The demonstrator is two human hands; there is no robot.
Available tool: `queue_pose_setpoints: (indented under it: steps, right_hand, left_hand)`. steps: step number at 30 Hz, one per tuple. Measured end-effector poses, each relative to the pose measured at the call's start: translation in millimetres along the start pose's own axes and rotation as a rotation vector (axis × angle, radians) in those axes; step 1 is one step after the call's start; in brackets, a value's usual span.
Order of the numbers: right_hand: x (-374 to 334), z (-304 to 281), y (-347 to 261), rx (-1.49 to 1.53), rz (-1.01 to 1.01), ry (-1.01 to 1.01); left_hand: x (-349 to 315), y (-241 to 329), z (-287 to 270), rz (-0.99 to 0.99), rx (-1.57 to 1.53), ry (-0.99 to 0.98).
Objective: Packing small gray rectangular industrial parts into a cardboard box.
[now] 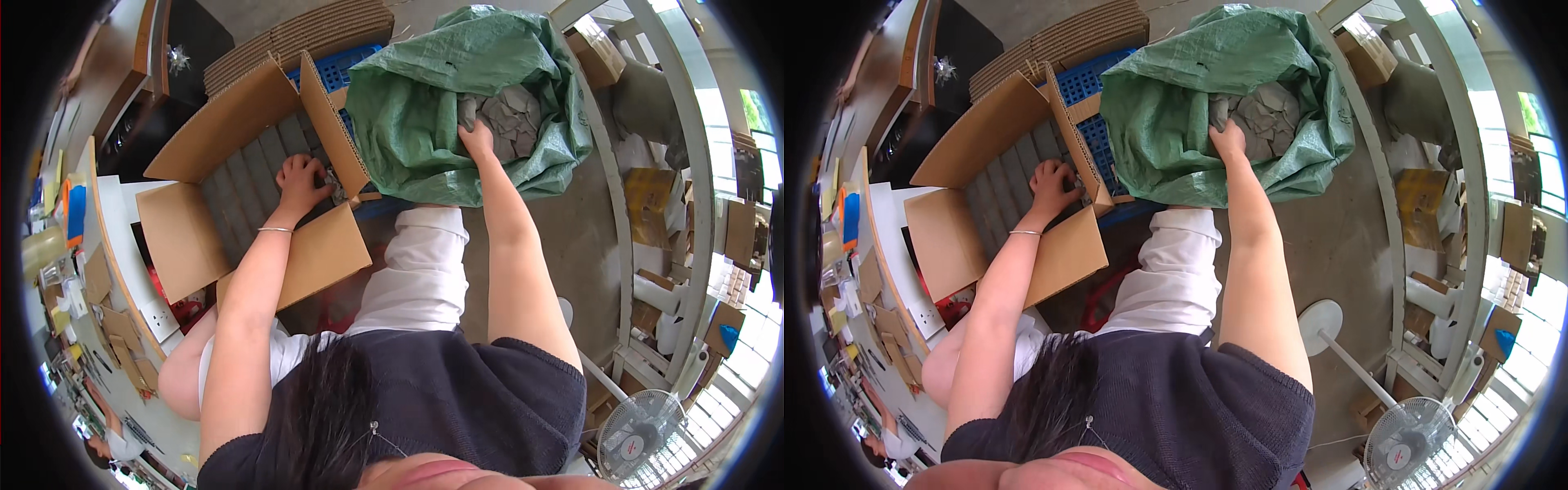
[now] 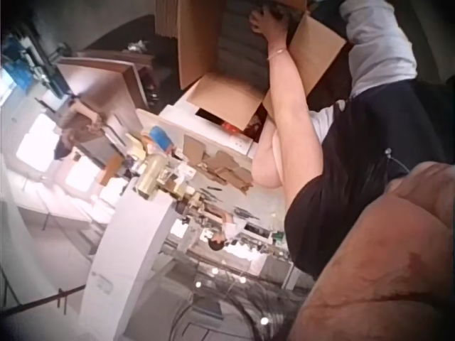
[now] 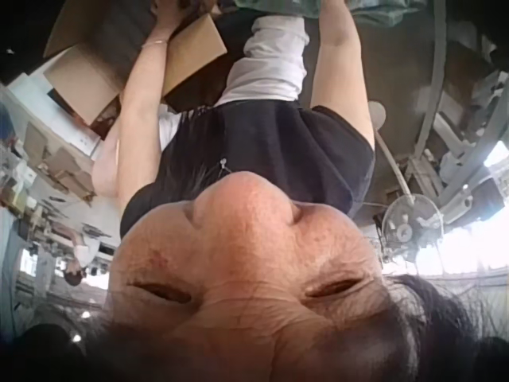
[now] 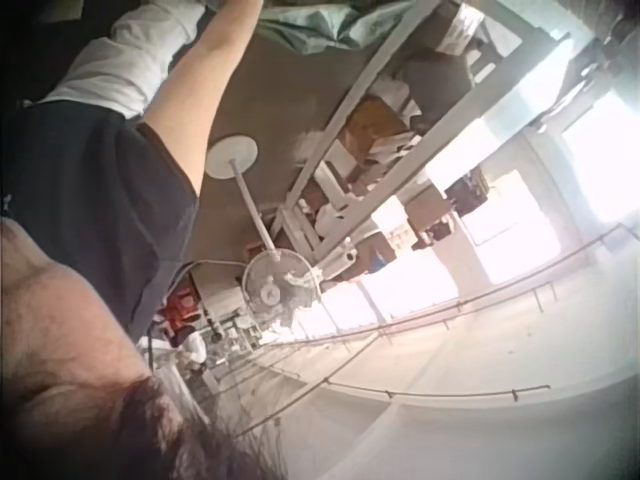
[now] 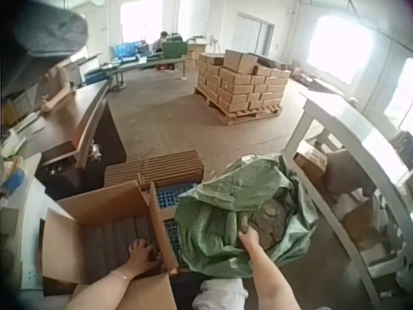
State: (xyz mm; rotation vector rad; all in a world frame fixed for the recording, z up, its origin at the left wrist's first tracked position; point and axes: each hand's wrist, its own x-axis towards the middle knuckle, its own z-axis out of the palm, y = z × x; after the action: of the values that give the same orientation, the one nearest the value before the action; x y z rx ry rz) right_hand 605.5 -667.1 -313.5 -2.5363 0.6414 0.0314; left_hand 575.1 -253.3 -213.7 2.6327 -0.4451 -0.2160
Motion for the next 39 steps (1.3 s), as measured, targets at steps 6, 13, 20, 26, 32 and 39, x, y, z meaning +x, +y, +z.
queue_pose_setpoints:
  steps: [6,13,20,26,32,39]
  right_hand:
    - [-33.2,-6.3,-8.1,0.01,-0.321,0.125]
    - [-128.2,-42.9,-49.8,-0.291,-0.764,-0.087]
    - [-249.8,-75.7,-111.1,0.144,-1.107,-0.44]
    - [-246.2,-100.0,-129.4,0.826,-0.603,-0.295]
    - [-232.4,-153.0,-197.8,0.606,-1.014,0.023]
    - [-221.6,-130.1,-255.2,0.591,-0.897,-0.087]
  left_hand:
    - [2.8,-2.9,0.2,0.01,0.005,-0.008]
    - [2.3,-2.9,-0.9,-0.001,0.008,-0.006]
    - [1.0,-3.5,0.2,-0.005,0.026,-0.039]
    - [-8.7,-35.4,-5.8,0.018,-0.388,0.137]
    - [-35.0,49.2,-100.4,0.042,-1.206,-0.248]
    - [-33.7,82.5,-136.7,0.196,-1.293,-0.386]
